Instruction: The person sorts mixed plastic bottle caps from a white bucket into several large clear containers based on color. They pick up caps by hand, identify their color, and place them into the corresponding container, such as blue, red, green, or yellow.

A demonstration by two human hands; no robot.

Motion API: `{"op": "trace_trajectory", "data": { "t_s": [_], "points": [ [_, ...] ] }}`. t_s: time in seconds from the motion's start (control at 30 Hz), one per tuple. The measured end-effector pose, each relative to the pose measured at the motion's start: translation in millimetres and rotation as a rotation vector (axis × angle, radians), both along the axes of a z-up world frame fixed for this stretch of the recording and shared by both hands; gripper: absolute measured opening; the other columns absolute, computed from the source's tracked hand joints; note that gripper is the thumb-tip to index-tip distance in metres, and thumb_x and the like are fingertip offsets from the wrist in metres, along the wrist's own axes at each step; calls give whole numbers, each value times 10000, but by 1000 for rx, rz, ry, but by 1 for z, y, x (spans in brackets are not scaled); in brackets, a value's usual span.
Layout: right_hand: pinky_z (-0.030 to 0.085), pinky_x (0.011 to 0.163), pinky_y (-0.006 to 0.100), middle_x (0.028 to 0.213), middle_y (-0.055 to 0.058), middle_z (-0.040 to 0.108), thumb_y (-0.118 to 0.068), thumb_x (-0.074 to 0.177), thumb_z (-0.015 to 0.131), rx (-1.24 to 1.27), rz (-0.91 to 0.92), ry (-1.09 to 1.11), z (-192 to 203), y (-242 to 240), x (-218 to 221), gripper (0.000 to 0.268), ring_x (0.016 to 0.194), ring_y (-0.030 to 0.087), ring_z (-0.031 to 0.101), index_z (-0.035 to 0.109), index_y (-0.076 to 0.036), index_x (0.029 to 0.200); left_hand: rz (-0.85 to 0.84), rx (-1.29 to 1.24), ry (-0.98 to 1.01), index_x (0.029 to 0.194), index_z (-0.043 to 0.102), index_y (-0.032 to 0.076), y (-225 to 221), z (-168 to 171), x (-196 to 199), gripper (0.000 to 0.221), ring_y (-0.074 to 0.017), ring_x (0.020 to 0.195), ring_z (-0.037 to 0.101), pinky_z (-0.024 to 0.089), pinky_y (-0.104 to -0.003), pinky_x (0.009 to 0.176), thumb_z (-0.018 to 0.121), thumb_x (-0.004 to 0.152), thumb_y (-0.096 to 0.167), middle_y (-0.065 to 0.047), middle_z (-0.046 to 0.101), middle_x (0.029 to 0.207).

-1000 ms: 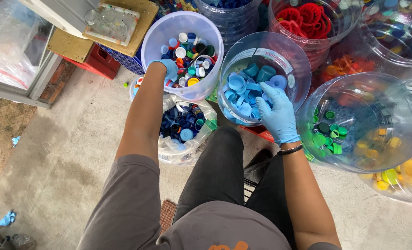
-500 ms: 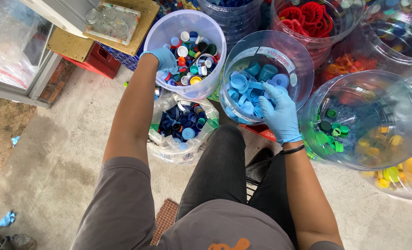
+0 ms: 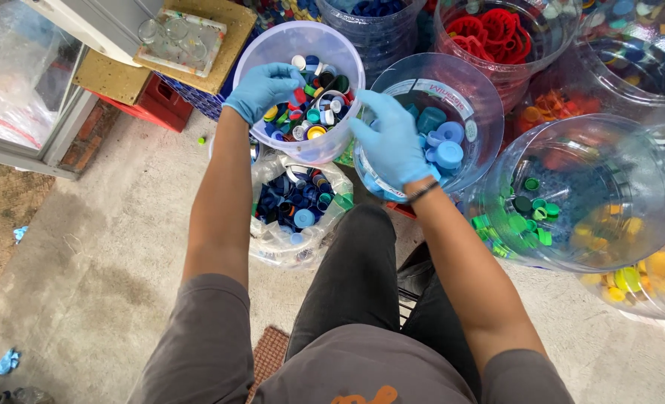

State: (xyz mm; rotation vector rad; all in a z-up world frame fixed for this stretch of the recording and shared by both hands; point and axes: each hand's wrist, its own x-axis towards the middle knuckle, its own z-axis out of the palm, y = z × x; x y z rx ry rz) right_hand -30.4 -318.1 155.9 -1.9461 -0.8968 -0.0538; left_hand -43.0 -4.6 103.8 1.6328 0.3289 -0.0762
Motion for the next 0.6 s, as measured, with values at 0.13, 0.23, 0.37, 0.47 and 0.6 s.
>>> {"op": "trace_trajectory", "data": {
  "t_s": [0.13,0.23,0.37,0.47,0.6],
  "points": [
    [532,930,365,1253,95,677,-266,873,711,18,14,342,-3,55,9,504,1021,195,662,637,-118,1349,85,-306,-212,1063,713,52,-11,-4,-6,135,-193,1014,730,652,-270,857,672,948,-4,-99,753,1092],
    [547,808,311,1048,47,678,-303,829,770,72,-22,483,-15,87,19,399,911,154,632,652,-160,1182,114,-450,-355,1122,706,12,-18,-20,-6,203,-228,1048,717,619,-328,962,692,925,-36,-117,746,1102],
    [569,577,243,850,19,701,-152,791,787,252,-31,557,-25,107,22,174,686,89,602,650,-135,898,84,-476,-465,1149,720,22,-33,-32,-7,231,-229,1068,705,598,-325,990,733,919,2,-70,720,1126],
    [556,712,291,846,31,666,-120,808,778,258,-35,407,-40,110,31,170,772,148,593,633,-130,894,164,-477,-477,1085,739,13,-44,-35,-1,172,-224,1051,711,578,-332,1046,699,923,-30,-96,746,1066],
    [575,445,293,849,41,677,-119,845,732,220,-83,411,-33,98,33,162,514,158,586,584,-131,908,122,-476,-505,1108,744,-6,-61,-28,4,181,-227,1089,685,558,-326,1068,658,952,-40,-89,741,1090]
  ]
}}
